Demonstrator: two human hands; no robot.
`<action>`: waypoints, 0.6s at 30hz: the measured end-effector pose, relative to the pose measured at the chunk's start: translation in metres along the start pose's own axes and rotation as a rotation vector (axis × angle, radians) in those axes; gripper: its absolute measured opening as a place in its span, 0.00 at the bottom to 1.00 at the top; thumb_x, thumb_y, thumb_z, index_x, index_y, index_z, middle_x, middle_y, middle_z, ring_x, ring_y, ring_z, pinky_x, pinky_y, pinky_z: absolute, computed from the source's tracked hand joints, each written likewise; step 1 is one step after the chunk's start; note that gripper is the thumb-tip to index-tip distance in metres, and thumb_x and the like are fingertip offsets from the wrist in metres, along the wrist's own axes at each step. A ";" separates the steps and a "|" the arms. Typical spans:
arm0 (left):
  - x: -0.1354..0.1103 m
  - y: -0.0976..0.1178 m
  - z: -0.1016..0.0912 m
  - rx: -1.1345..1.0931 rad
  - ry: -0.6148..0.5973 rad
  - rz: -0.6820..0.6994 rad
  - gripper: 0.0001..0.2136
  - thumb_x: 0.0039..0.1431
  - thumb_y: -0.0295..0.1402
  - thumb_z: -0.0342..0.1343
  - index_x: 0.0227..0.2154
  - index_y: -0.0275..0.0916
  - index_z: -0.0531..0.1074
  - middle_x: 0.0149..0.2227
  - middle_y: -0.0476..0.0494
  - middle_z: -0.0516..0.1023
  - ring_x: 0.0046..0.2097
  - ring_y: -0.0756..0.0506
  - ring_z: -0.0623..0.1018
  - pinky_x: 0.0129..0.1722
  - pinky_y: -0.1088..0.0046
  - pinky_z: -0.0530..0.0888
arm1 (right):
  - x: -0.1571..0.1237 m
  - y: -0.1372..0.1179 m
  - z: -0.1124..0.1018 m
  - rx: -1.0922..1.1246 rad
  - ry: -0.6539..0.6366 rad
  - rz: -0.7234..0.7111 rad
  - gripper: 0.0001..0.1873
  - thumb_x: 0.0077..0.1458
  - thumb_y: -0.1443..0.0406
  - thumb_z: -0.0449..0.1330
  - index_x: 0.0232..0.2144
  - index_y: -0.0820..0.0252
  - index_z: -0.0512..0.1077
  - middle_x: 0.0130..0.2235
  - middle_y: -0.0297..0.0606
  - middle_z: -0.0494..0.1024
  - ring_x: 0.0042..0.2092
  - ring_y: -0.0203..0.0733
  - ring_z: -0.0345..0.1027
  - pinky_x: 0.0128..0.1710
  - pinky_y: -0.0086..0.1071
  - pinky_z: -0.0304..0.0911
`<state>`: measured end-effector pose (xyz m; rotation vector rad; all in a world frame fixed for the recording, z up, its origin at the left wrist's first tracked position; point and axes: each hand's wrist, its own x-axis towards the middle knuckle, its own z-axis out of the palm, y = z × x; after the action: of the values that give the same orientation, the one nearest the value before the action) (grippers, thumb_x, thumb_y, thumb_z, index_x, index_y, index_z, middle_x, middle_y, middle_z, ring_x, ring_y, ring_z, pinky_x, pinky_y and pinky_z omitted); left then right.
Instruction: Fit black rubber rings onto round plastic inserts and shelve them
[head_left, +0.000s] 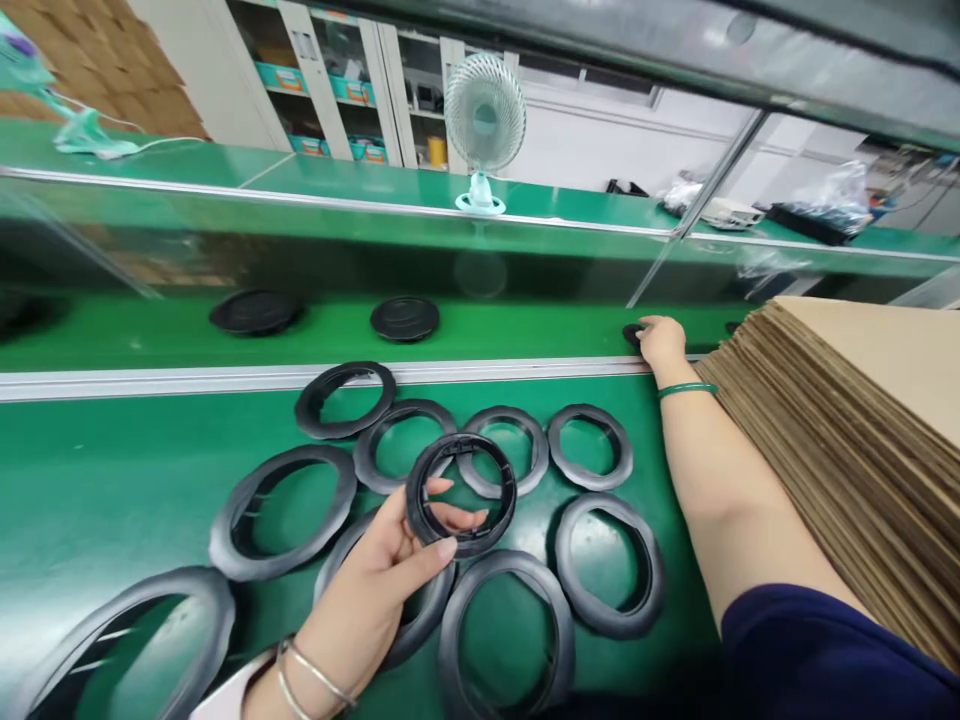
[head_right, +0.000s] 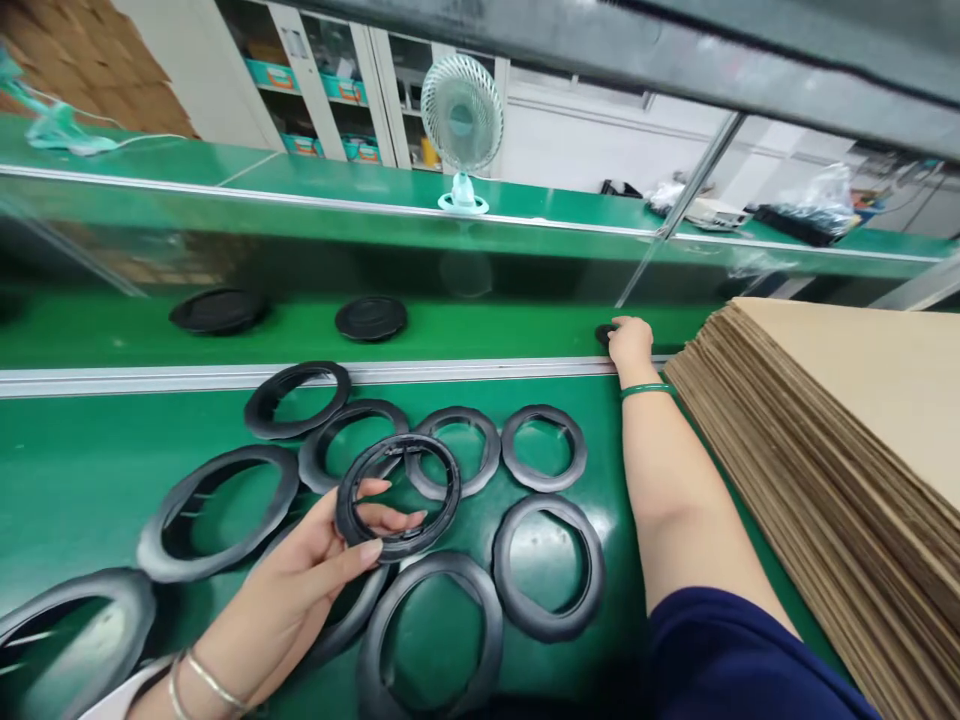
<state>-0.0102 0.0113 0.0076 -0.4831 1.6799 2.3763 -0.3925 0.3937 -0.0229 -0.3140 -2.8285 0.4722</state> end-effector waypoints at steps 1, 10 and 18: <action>0.000 -0.001 -0.001 -0.002 -0.006 0.006 0.28 0.51 0.39 0.69 0.53 0.42 0.64 0.41 0.41 0.81 0.54 0.35 0.76 0.56 0.61 0.68 | 0.000 -0.002 0.002 0.021 -0.008 0.000 0.14 0.58 0.70 0.64 0.47 0.64 0.77 0.44 0.45 0.77 0.48 0.49 0.71 0.52 0.36 0.64; -0.009 -0.006 -0.001 0.169 -0.022 0.138 0.26 0.56 0.38 0.66 0.53 0.41 0.62 0.46 0.38 0.79 0.50 0.41 0.78 0.50 0.65 0.75 | -0.024 -0.038 -0.024 0.153 0.027 -0.018 0.03 0.53 0.68 0.68 0.31 0.65 0.80 0.34 0.44 0.78 0.38 0.49 0.72 0.44 0.36 0.66; -0.010 -0.002 0.004 0.159 0.014 0.153 0.24 0.53 0.36 0.68 0.44 0.41 0.59 0.44 0.39 0.81 0.47 0.44 0.80 0.45 0.69 0.78 | -0.223 -0.160 -0.096 0.788 -0.145 -1.081 0.07 0.63 0.64 0.65 0.33 0.59 0.80 0.31 0.36 0.75 0.35 0.42 0.69 0.37 0.33 0.64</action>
<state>-0.0009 0.0162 0.0110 -0.3561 1.9581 2.3190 -0.1815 0.2171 0.0717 1.3175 -2.1881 1.2176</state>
